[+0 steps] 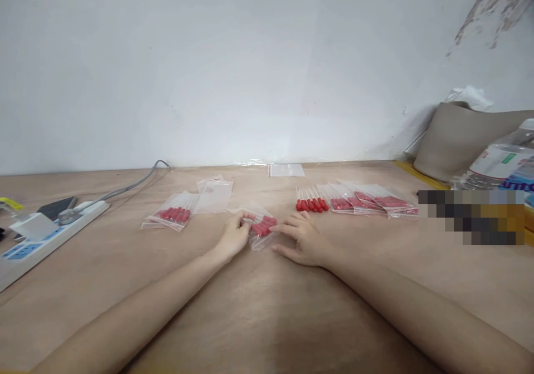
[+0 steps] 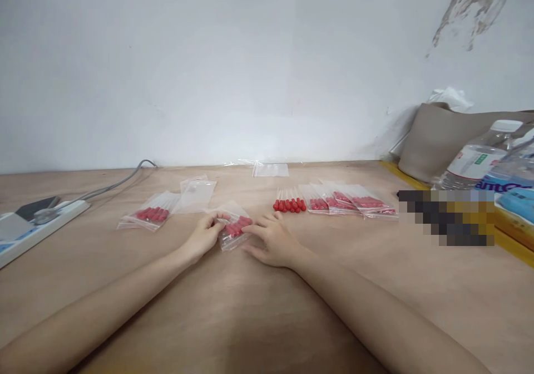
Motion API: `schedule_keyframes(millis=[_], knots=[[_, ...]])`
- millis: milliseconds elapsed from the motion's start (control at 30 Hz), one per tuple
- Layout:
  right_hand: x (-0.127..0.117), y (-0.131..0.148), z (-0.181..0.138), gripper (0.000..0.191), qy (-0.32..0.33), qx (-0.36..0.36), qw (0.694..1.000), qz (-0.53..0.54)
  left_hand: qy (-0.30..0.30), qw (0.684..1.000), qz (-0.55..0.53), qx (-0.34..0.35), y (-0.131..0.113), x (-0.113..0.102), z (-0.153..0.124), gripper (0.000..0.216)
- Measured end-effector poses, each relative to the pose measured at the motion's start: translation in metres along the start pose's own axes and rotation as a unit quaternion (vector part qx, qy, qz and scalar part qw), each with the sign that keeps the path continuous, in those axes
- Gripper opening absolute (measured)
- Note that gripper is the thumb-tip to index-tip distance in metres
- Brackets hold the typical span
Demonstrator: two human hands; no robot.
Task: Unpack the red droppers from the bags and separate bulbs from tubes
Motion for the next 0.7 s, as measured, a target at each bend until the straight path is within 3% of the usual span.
schedule_keyframes(millis=[200, 300, 400, 500, 700], knots=[[0.006, -0.01, 0.0, 0.023, 0.026, 0.061, 0.998, -0.002, 0.168, 0.97, 0.172, 0.043, -0.026, -0.01, -0.058, 0.031], [0.009, -0.022, -0.002, 0.024, 0.001, 0.119, 0.993, -0.006, 0.191, 0.937, 0.279, 0.085, -0.04, -0.015, -0.076, 0.027], [0.01, -0.027, -0.004, 0.02, -0.006, 0.171, 0.985, -0.009, 0.146, 0.907, 0.344, 0.196, -0.06, -0.011, -0.07, 0.028], [0.012, -0.025, -0.006, 0.02, 0.017, 0.213, 0.977, 0.028, 0.177, 0.894, 0.3, 0.281, -0.067, 0.006, -0.05, 0.027], [0.013, -0.017, -0.008, 0.022, 0.105, 0.312, 0.937, 0.121, 0.233, 0.903, 0.205, 0.296, -0.049, 0.027, -0.027, 0.039]])
Point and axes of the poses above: each hand's wrist, its own z-axis towards the middle knuckle, its own x-axis out of the palm, y = z × x, the point moved 5 cm from there along z, towards the middle knuckle, and after that the axes turned 2 degrees about -z, right-handed, at the moved point
